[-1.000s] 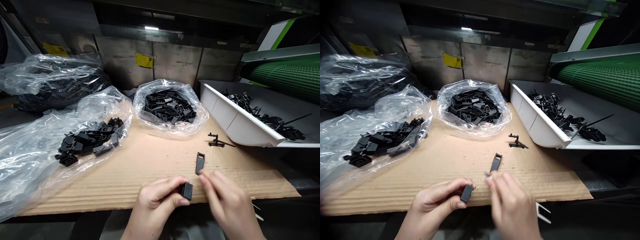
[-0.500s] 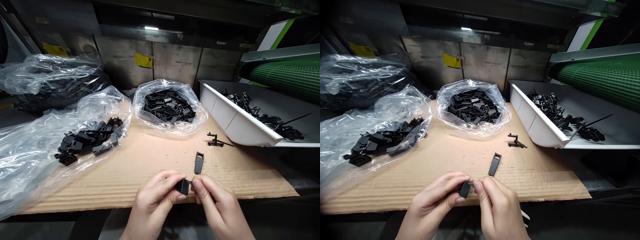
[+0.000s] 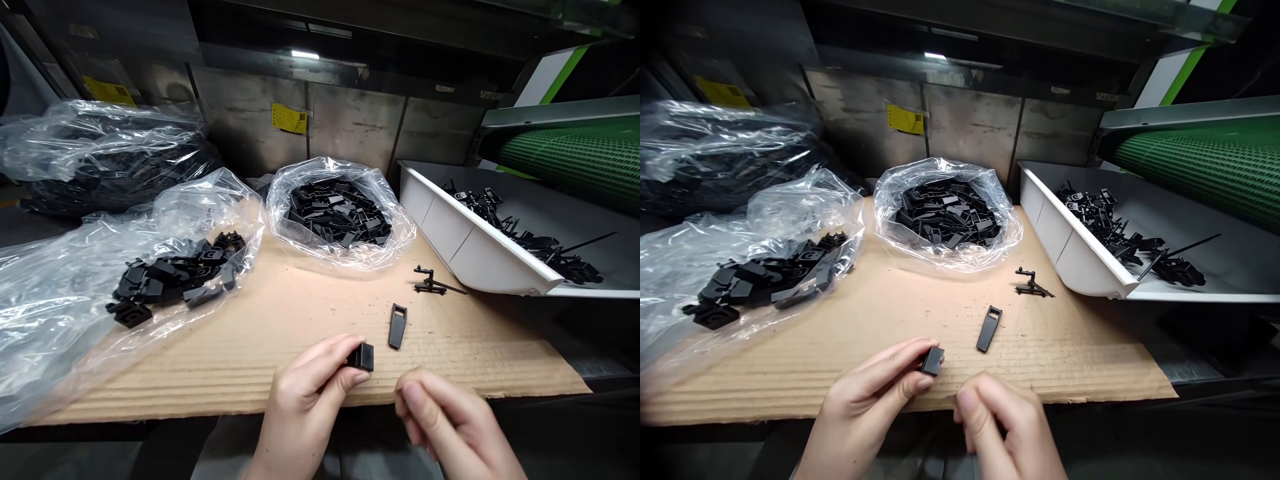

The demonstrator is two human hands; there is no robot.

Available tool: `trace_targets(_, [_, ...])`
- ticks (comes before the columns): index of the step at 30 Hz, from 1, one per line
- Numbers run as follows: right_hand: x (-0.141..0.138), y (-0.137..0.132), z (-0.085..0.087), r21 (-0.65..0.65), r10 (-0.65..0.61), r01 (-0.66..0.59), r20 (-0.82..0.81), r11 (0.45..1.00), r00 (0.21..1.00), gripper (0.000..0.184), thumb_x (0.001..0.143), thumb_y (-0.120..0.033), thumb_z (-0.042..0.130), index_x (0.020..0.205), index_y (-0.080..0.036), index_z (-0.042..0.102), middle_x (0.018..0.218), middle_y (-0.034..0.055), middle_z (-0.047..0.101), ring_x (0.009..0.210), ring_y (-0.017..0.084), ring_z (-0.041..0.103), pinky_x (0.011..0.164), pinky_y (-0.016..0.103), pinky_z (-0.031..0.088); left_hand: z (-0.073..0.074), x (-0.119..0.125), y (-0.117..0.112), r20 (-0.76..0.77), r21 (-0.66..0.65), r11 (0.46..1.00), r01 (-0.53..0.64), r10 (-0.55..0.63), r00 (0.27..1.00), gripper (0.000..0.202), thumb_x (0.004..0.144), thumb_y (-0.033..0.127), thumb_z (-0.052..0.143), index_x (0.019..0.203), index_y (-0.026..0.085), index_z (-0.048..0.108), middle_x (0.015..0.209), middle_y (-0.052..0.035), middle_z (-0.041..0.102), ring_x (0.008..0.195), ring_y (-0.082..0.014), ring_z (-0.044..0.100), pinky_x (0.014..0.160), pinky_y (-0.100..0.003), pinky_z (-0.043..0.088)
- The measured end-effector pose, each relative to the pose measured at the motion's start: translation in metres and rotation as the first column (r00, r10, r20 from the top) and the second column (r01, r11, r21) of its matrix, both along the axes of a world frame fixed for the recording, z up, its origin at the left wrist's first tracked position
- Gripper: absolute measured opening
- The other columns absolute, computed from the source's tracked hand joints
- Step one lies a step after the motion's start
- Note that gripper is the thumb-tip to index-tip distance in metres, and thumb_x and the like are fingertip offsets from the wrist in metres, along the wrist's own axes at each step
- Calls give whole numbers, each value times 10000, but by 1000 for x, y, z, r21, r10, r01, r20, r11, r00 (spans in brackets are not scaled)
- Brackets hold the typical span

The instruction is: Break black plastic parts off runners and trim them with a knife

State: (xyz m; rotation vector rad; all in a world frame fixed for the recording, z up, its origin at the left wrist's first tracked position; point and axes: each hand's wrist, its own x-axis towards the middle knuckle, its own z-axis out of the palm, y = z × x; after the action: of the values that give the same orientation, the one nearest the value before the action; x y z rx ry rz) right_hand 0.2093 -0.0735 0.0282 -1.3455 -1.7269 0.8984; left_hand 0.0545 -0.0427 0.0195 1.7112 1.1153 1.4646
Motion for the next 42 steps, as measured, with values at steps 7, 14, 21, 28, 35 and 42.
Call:
trace_targets(7, [-10,25,9,-159,-48,13,-217,987,975,265,787,-387,526,646,-183,431,588,-53,396,559,86,385,505,198,319,3,-5,-2,110,-127,977,169,-156,982,376,707,28,640,918,333,697,921,67,705,851,-120,642,756,-128,487])
trace_targets(14, [-6,24,6,-162,-192,150,-286,975,939,243,834,-413,463,760,-184,494,590,-60,382,503,71,337,455,194,296,6,-12,-1,206,-285,927,244,-190,960,96,731,266,677,814,237,716,801,-6,567,775,-141,533,671,-187,443])
trace_targets(21, [-1,10,-10,-215,-363,302,-358,929,860,250,706,-415,618,856,-216,611,615,-26,584,487,75,399,443,193,319,-1,-12,2,436,-453,800,394,-186,880,288,687,369,709,934,222,700,506,57,457,421,-44,401,434,-158,332])
trace_targets(28, [-15,12,1,-196,-309,249,-408,949,859,170,689,-388,631,773,-241,635,527,-69,460,475,63,386,454,181,318,0,-11,2,475,-466,785,408,-167,864,253,683,311,725,923,233,709,491,52,498,414,-43,452,413,-135,342])
trace_targets(35, [-26,32,8,-218,-154,47,-507,975,848,212,693,-373,656,817,-208,607,607,-66,473,483,50,387,446,159,333,4,-16,3,567,-448,681,579,-284,773,231,685,342,721,854,186,707,494,18,596,409,-61,504,415,-141,383])
trace_targets(42, [-5,18,-4,-49,-272,270,-298,962,915,193,781,-370,565,939,-278,626,649,-43,571,484,59,481,434,127,396,7,-14,1,642,-325,738,592,-288,711,343,710,477,648,859,180,564,761,-49,692,671,-159,640,690,-268,486])
